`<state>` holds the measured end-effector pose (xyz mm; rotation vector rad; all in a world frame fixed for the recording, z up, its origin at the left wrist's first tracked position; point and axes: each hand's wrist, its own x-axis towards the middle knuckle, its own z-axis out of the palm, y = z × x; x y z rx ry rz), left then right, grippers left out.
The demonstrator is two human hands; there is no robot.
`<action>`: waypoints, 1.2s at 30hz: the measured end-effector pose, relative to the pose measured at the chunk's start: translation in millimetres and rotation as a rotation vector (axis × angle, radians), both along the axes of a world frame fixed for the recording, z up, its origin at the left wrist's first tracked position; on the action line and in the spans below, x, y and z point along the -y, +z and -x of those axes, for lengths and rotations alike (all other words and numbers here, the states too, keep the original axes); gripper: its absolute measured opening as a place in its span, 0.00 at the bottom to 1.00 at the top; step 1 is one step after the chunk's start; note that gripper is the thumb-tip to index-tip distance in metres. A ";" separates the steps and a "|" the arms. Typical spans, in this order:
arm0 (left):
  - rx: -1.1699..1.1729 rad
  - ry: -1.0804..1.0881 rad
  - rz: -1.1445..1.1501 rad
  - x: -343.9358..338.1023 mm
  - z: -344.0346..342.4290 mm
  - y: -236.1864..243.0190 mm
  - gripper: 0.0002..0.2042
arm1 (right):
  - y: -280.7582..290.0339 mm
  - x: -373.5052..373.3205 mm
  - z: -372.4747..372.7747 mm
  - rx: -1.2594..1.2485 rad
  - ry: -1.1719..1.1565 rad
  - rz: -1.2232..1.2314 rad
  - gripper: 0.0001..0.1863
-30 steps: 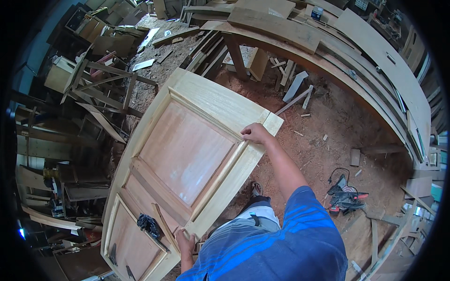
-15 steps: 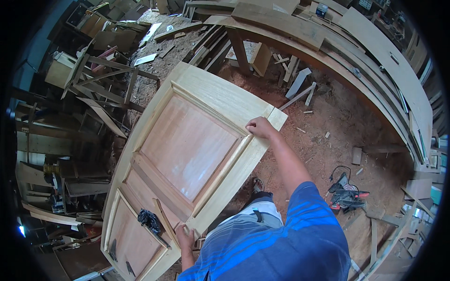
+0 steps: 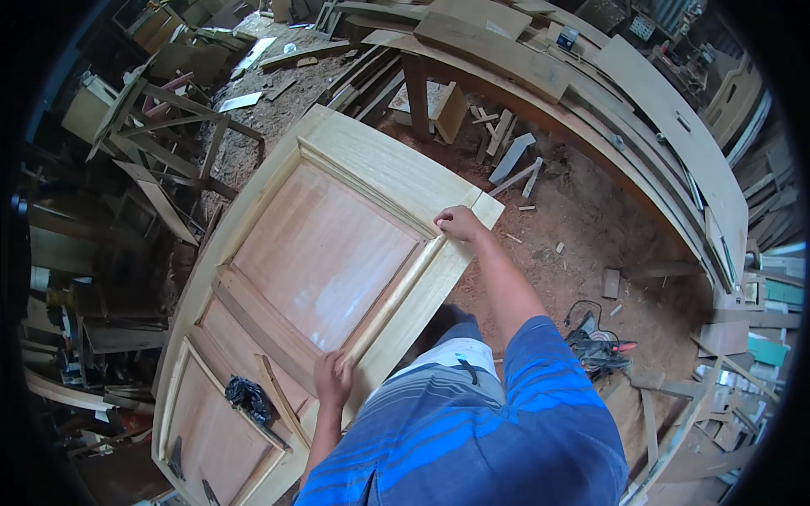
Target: The person fits wooden trim pieces into the recesses of a large wooden door panel, using their hands to position the trim and a hand saw to cut a longer piece of trim to the correct length after marking it with a pencil.
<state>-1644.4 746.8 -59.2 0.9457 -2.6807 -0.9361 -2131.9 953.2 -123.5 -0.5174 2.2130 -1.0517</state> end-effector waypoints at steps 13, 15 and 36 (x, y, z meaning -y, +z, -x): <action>-0.064 -0.172 -0.092 -70.6 265.5 -15.2 0.20 | 18.7 125.2 106.1 -0.191 0.457 0.059 0.32; -0.102 -0.132 -0.109 -82.0 307.9 -19.7 0.20 | 23.2 149.2 113.4 -0.206 0.545 0.009 0.37; -0.213 0.184 -0.188 -113.0 361.9 -48.8 0.18 | 16.5 196.5 112.6 -0.280 0.954 -0.111 0.52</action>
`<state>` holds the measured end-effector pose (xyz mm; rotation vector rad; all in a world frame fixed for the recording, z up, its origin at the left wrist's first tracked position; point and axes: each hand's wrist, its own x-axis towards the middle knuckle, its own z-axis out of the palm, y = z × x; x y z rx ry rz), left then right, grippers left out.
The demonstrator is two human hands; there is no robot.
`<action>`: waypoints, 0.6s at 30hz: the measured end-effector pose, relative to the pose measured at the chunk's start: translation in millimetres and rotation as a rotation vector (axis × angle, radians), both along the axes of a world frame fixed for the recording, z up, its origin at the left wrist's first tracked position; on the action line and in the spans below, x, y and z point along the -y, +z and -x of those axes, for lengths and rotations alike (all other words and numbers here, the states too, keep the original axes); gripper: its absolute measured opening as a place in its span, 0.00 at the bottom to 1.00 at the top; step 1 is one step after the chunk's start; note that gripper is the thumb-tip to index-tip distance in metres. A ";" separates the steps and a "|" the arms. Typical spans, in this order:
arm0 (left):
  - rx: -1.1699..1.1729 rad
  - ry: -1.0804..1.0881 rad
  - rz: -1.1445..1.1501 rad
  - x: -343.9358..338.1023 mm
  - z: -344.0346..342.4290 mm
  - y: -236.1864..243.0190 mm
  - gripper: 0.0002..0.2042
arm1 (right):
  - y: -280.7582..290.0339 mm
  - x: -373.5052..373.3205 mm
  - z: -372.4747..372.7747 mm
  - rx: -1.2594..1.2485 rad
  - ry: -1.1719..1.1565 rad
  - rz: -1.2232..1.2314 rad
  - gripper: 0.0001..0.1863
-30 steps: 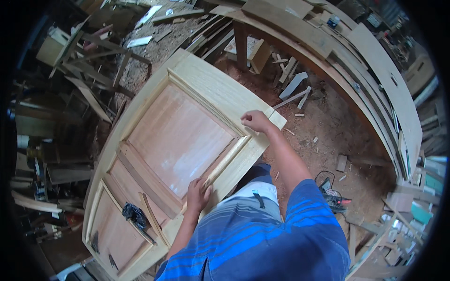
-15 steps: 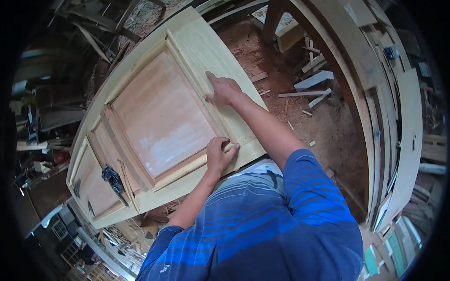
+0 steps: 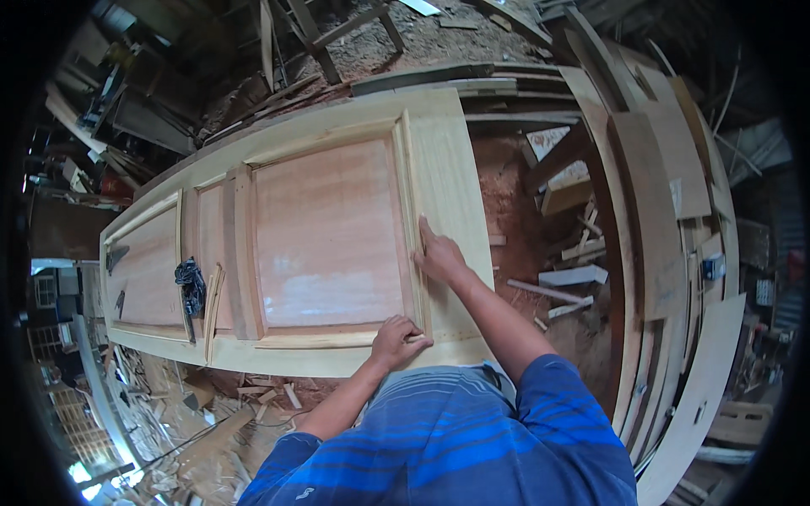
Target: The person fits wooden trim pieces into the recesses of a large wooden door panel, using their hands to position the trim and a hand saw to cut a longer piece of trim to the correct length after marking it with a pencil.
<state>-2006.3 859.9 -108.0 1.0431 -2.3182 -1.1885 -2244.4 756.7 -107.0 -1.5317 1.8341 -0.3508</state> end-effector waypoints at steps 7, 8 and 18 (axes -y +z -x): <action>0.076 -0.014 -0.104 0.6 -1.5 1.8 0.17 | -3.9 -1.2 1.9 0.024 -0.009 0.035 0.52; 0.068 -0.008 -0.088 0.8 -1.9 1.5 0.17 | -4.2 -2.0 1.9 0.023 0.000 0.053 0.52; -0.009 -0.005 -0.065 0.8 -8.2 -3.7 0.16 | -1.0 -2.8 -6.0 0.060 -0.034 0.076 0.50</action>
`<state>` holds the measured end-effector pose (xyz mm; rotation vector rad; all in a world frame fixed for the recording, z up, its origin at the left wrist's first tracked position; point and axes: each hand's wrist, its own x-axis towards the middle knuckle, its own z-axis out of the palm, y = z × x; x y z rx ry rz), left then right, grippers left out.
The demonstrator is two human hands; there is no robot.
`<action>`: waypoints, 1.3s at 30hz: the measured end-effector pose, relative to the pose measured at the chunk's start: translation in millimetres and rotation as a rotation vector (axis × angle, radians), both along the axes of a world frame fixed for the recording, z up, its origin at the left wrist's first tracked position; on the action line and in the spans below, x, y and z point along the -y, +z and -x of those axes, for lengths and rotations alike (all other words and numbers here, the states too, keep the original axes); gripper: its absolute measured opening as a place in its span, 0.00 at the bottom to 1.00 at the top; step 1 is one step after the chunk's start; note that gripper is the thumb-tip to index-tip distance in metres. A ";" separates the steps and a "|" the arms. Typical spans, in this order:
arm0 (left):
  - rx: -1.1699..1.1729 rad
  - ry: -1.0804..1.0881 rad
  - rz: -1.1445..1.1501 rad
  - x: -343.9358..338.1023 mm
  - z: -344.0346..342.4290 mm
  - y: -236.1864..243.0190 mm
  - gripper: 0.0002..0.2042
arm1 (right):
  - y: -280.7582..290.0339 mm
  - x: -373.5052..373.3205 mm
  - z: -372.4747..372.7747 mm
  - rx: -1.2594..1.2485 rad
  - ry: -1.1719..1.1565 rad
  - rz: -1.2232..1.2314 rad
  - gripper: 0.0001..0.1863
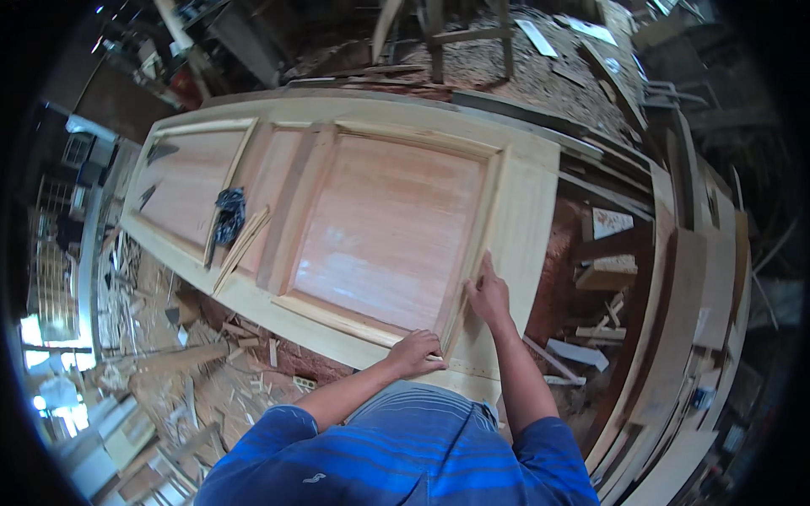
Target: The person fits wooden trim pieces into the recesses of a large wooden door panel, using their hands to position the trim and a hand saw to cut a longer piece of trim to the correct length after marking it with a pencil.
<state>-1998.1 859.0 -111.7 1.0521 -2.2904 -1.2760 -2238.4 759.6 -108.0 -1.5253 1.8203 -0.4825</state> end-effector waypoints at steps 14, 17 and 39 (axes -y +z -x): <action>-0.031 0.002 0.041 -7.9 -9.6 3.7 0.16 | -18.0 4.8 2.1 -0.104 0.051 -0.090 0.50; -0.088 -0.010 0.070 -8.4 -11.3 0.9 0.15 | -15.0 5.0 0.7 -0.101 0.066 -0.083 0.50; 0.850 1.109 0.534 112.6 -484.6 12.5 0.34 | -15.9 -44.3 -76.8 -0.313 -0.430 0.047 0.47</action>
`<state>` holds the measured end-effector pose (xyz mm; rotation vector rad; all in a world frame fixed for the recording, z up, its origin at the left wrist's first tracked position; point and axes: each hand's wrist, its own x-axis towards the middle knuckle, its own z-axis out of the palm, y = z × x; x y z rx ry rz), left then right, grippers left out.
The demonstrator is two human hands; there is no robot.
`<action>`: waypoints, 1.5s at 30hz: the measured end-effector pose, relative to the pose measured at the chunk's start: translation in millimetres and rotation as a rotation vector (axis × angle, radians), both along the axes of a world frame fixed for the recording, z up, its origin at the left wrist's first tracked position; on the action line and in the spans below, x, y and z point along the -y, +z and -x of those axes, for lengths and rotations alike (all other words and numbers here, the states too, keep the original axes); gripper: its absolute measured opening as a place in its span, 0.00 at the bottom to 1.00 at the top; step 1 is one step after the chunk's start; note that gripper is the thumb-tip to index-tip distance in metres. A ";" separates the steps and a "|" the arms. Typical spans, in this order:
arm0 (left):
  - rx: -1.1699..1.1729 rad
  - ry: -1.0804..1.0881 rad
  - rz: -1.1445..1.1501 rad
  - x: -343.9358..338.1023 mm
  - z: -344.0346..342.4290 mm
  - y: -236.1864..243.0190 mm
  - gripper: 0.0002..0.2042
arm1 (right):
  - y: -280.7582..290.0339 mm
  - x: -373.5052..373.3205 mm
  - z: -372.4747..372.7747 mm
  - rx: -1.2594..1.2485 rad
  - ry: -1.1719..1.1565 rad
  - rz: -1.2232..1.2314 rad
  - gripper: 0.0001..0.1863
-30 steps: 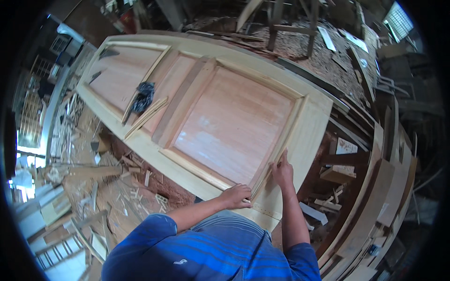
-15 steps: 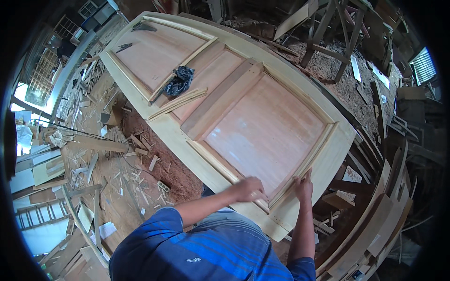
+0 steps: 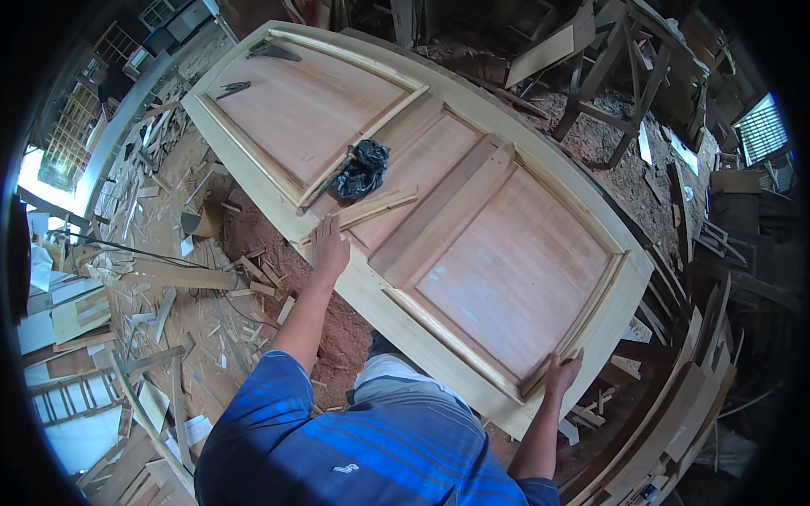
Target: The person fits wooden trim pieces into the recesses of a large wooden door panel, using their hands to position the trim and a hand saw to cut a longer piece of trim to the correct length after marking it with a pencil.
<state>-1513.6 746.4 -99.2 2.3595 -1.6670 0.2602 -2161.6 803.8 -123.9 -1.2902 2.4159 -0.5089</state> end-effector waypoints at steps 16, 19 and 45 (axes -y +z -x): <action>-0.414 -0.129 -0.354 30.8 -34.4 -2.1 0.26 | 15.5 -18.0 -157.8 -0.447 0.018 -0.017 0.50; -0.464 -0.131 -0.310 22.4 -19.4 -2.4 0.25 | 17.6 -11.0 -200.8 -0.312 0.311 0.089 0.46; -0.902 1.036 -0.833 -655.8 237.6 -41.0 0.24 | -19.3 187.3 -664.3 0.666 1.082 -0.212 0.30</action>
